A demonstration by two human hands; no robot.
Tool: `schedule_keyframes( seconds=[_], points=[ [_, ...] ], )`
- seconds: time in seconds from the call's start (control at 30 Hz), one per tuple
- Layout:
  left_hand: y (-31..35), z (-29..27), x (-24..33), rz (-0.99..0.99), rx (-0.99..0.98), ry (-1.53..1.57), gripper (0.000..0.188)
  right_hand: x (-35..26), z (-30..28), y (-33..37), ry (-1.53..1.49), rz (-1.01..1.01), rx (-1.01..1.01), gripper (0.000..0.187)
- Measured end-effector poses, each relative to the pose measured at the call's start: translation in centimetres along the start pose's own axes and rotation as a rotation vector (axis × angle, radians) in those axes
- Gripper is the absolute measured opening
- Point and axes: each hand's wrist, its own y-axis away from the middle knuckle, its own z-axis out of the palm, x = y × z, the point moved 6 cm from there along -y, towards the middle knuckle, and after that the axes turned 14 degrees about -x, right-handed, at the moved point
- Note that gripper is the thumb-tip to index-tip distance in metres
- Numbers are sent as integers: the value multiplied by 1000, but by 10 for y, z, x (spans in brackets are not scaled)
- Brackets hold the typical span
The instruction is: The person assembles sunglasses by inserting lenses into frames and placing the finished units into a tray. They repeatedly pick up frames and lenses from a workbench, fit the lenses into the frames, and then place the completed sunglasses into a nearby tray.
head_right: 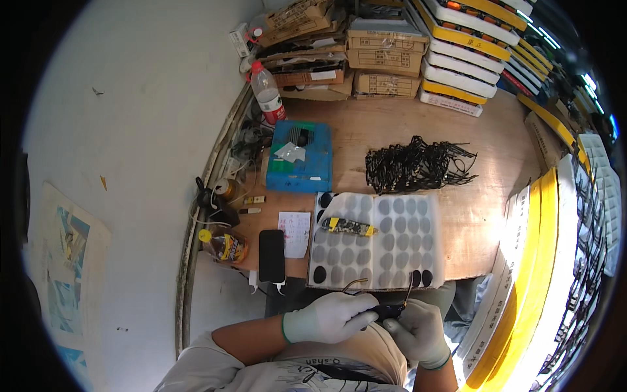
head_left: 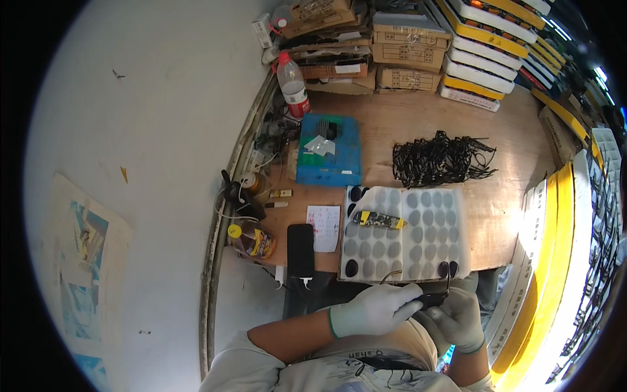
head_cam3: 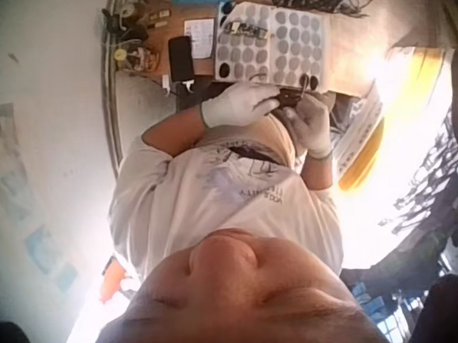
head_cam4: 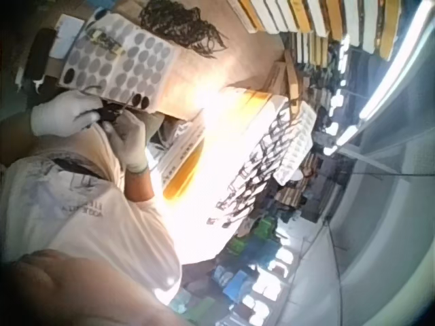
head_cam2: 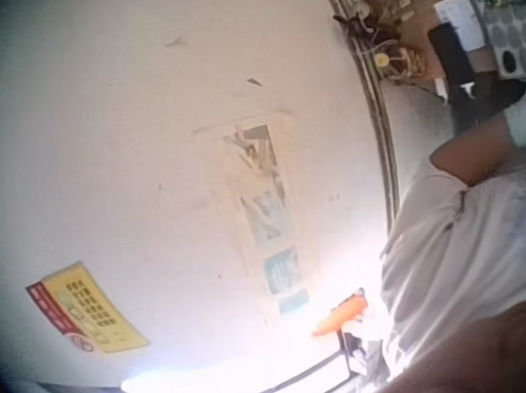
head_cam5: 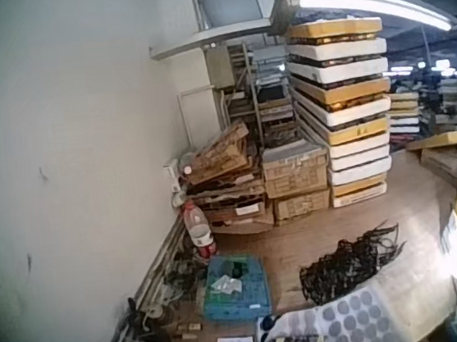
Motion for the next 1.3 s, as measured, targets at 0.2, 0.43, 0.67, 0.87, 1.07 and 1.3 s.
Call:
schedule_keyframes(
  seconds=[0.2, 0.43, 0.67, 0.87, 1.07, 1.3],
  points=[
    [-7, -5, 1, -21, -8, -44, 31, 3, 6, -7, 44, 145, 13, 30],
    [3, 1, 4, -40, 147, -237, 31, 44, 37, -5, -495, 160, -184, 16],
    [-52, 13, 6, -155, -203, -335, 30, 71, -11, 18, -77, 84, 409, 26],
    [-141, 8, -57, -309, -140, 207, 21, 89, -51, 55, -64, 0, -32, 28],
    [-201, 67, -116, -349, -160, -578, 44, 91, -84, 85, -277, 201, 409, 33],
    [-180, 59, -108, -292, -207, -317, 25, 95, -60, 68, -302, 117, 469, 68]
  ],
)
